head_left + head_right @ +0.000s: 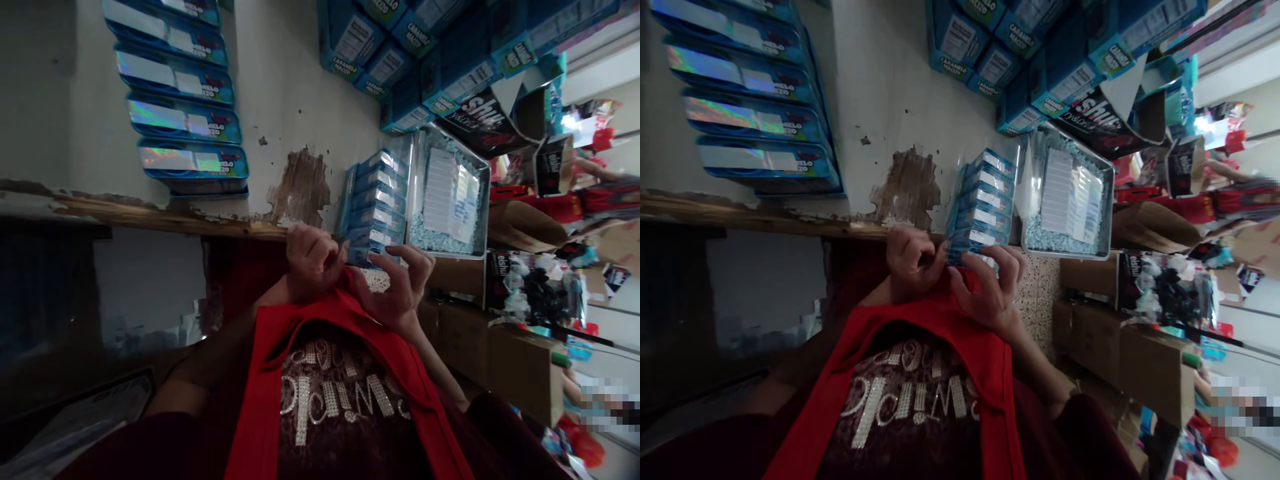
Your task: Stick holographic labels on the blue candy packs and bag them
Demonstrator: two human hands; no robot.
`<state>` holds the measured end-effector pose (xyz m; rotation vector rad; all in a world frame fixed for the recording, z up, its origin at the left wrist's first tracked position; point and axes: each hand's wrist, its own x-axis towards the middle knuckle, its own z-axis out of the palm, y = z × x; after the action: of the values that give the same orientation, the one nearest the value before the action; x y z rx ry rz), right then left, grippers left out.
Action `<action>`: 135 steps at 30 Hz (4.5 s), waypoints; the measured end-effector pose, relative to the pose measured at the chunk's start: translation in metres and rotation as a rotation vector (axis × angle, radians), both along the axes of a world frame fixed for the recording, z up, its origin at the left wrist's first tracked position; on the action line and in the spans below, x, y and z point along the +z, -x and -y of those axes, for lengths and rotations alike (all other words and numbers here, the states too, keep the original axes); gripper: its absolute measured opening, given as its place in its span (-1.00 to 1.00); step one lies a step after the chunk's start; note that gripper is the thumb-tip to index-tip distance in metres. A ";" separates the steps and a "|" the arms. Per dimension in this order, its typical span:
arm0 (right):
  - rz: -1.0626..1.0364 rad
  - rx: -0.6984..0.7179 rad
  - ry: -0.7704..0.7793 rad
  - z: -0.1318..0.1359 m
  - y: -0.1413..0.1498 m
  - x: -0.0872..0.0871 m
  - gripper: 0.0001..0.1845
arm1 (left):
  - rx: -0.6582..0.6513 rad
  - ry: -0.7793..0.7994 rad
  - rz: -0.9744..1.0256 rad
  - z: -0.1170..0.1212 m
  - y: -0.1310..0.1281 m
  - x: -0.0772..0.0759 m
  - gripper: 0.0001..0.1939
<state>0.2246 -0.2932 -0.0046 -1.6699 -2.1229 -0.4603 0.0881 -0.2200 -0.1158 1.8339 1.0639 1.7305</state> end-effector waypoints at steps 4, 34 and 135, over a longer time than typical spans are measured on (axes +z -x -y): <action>0.064 -0.005 -0.006 -0.010 0.010 -0.005 -0.74 | -0.003 0.028 -0.040 0.003 0.004 0.003 -0.64; -0.009 0.106 -0.107 -0.013 0.004 -0.001 -0.93 | -0.501 0.364 -0.287 0.072 0.006 -0.012 -0.40; -1.144 -0.176 0.235 0.037 -0.066 -0.114 -0.44 | -0.240 0.645 -0.714 0.033 0.002 0.039 -0.40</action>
<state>0.2905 -0.3301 -0.1187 -1.6239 -1.1913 0.6132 0.0866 -0.2531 -0.0769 2.0258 1.3658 0.4702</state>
